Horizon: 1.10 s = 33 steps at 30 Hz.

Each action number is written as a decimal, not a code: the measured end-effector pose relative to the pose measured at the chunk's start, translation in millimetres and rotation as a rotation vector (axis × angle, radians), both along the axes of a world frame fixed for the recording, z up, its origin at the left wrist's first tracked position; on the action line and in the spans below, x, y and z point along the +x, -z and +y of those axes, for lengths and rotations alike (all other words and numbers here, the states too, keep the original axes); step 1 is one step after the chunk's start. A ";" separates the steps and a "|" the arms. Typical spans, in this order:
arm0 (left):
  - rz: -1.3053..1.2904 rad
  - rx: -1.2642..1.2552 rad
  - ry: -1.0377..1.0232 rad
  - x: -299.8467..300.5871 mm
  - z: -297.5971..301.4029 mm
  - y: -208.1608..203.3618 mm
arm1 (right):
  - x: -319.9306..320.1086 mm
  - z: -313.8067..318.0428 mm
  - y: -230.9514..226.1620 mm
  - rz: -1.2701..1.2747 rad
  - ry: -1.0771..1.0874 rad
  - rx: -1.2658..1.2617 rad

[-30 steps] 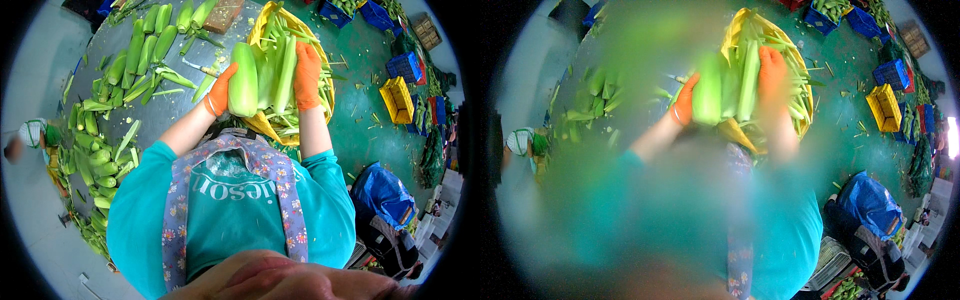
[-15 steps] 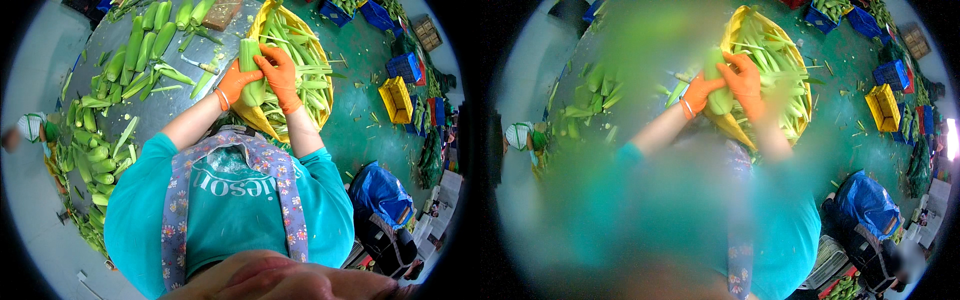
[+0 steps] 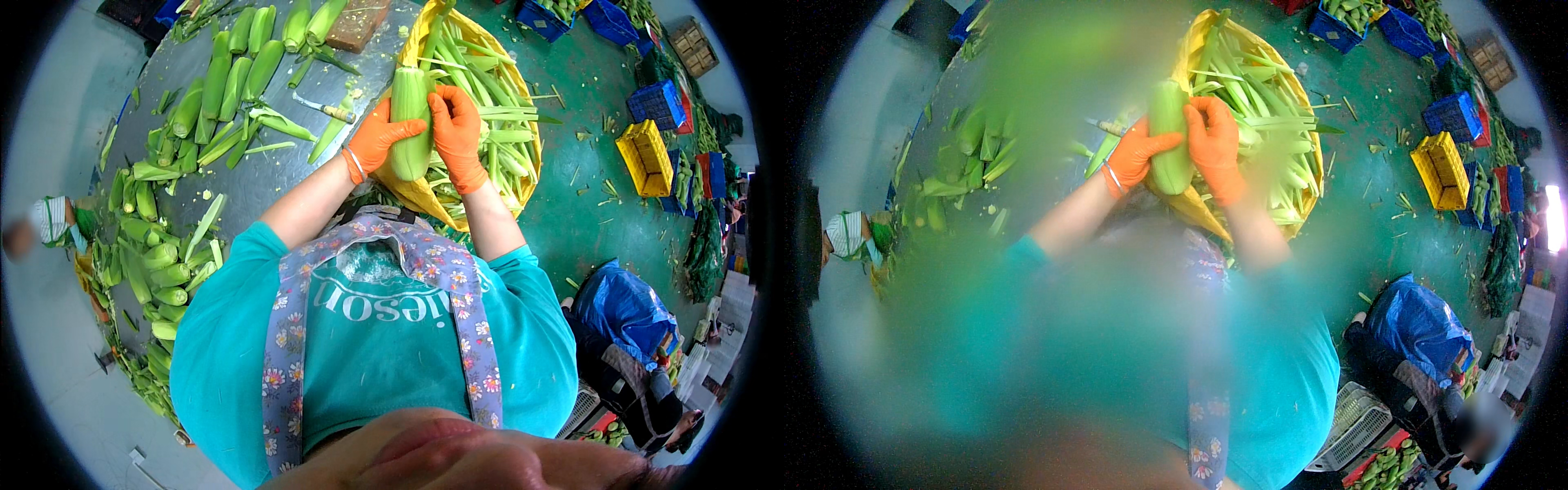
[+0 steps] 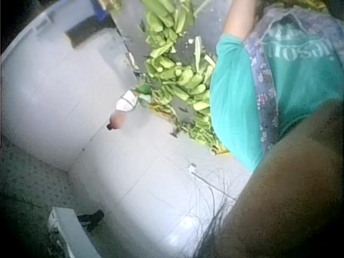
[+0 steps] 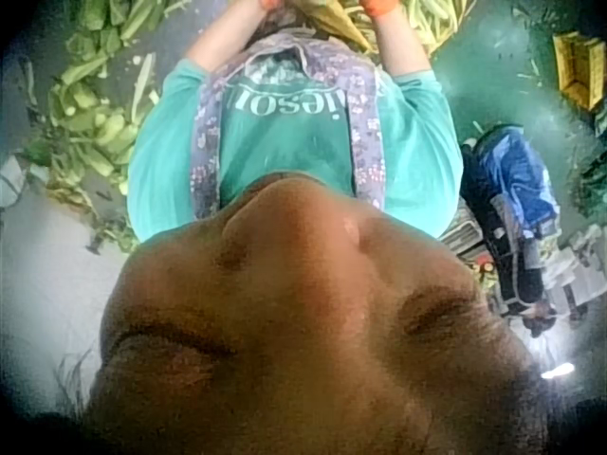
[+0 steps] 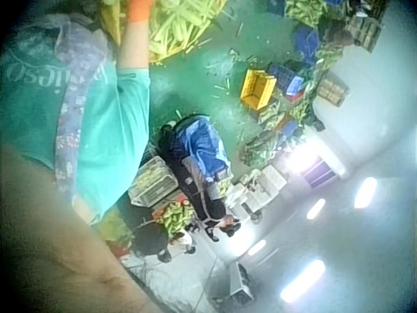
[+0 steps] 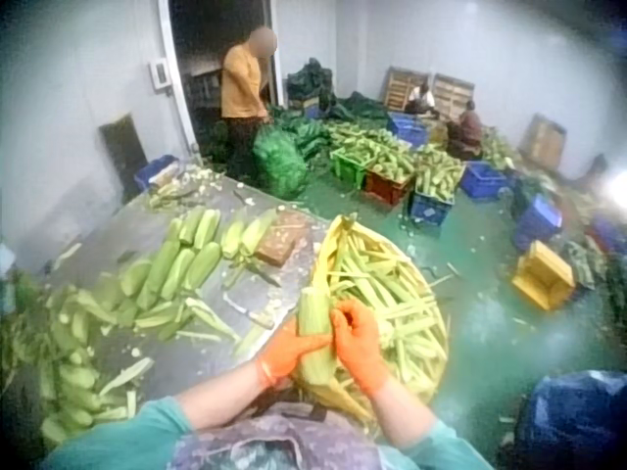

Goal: The person peels husks from corn cobs using a small knife to trim the ends and then pulling the leaves away by hand. The person places the peeled corn into a white basket and the husks into a yellow bag.

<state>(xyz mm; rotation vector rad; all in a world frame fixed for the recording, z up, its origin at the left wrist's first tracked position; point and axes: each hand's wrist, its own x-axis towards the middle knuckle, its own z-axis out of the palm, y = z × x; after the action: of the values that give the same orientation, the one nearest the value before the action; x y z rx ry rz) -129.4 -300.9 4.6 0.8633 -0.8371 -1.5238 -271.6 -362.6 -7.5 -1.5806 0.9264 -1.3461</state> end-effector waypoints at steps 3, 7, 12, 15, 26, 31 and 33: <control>0.097 -0.006 0.052 3.7 0.5 5.4 | 1.5 5.9 -7.0 0.032 0.034 0.018; 0.284 -0.035 0.113 10.3 -1.7 5.4 | -1.7 11.2 -25.5 -0.347 -0.059 0.374; 0.355 -0.048 0.112 15.3 -2.7 4.5 | -16.7 -8.8 -40.6 -0.500 -0.070 0.479; 0.499 -0.053 0.141 14.6 -5.2 12.0 | -21.5 -17.1 -29.9 -0.482 -0.094 0.466; 0.716 -0.113 0.197 35.5 -15.9 18.3 | -68.5 -71.3 41.5 0.204 0.272 0.170; 0.687 0.064 0.140 10.1 -8.6 17.8 | -13.0 -13.0 -19.5 0.077 -0.297 0.558; 0.439 0.047 0.018 -0.7 -5.9 19.1 | -2.5 2.2 -11.5 -0.068 -0.260 0.578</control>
<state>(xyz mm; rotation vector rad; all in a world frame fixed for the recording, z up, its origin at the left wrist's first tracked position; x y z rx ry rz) -130.1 -306.8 -14.4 0.5236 -0.4894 -1.6717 -274.1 -360.4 4.0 -1.1513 0.9254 -0.8424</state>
